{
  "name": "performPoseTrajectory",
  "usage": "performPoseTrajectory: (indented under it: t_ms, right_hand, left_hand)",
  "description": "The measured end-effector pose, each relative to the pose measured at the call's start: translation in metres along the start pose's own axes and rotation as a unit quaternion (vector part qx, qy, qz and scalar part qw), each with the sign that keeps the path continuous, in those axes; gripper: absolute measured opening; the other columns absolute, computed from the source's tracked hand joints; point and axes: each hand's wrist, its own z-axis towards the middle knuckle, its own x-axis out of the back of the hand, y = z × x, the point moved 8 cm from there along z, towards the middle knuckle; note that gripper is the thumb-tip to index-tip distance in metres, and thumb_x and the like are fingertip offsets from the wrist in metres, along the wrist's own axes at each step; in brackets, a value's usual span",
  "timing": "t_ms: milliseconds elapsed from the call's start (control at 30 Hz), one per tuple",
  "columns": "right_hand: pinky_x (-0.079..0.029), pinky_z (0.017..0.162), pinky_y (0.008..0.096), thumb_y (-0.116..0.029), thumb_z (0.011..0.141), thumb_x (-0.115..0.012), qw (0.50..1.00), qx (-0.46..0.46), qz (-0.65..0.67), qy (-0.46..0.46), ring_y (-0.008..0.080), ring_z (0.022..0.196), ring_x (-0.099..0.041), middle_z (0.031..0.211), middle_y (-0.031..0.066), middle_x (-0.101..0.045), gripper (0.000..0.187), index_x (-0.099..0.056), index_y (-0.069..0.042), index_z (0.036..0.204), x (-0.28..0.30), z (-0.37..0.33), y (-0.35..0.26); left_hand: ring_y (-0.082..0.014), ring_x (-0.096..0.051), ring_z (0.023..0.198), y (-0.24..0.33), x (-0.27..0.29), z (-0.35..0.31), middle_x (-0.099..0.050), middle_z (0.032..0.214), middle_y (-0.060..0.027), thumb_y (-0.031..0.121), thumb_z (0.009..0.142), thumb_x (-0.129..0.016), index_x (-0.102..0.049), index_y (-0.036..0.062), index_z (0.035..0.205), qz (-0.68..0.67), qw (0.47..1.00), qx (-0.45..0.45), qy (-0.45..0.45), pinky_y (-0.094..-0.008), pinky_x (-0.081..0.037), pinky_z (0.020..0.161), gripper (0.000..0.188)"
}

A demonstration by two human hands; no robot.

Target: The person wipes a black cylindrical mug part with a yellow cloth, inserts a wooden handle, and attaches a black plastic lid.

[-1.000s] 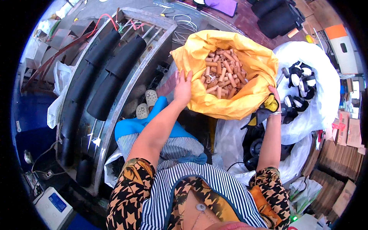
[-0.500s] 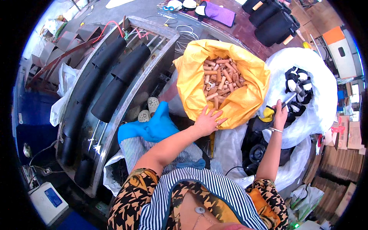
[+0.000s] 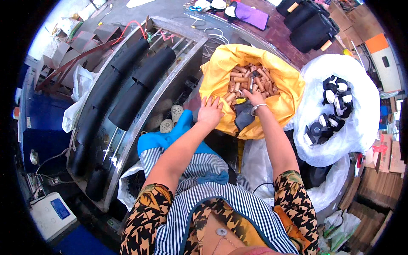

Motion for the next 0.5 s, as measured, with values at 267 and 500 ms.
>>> performPoseTrajectory:
  t_ms: [267,500]
  right_hand:
    - [-0.05,0.079,0.0354,-0.046,0.092,-0.059,0.988,0.045,0.101,0.109,0.023,0.079,-0.063,0.092,0.0109,-0.069,0.047,-0.068,0.0,0.095,0.091,-0.007,0.043]
    - [-0.051,0.079,0.0382,-0.012,0.084,-0.066,0.944,0.263,-0.199,-0.011,0.0268,0.086,-0.063,0.095,0.0098,-0.064,0.016,-0.066,-0.013,0.1,0.077,-0.079,-0.009]
  left_hand:
    - [-0.0327,-0.042,0.132,0.007,0.041,-0.06,-0.046,0.142,-0.0102,0.025,0.084,-0.067,-0.057,0.0111,0.128,-0.129,0.989,-0.044,0.057,-0.0492,-0.029,0.111,0.047]
    - [-0.034,-0.046,0.128,-0.049,0.131,-0.144,-0.052,0.135,-0.0114,0.013,0.078,-0.071,-0.06,0.0088,0.119,-0.19,0.962,-0.01,0.196,-0.0451,-0.037,0.107,0.043]
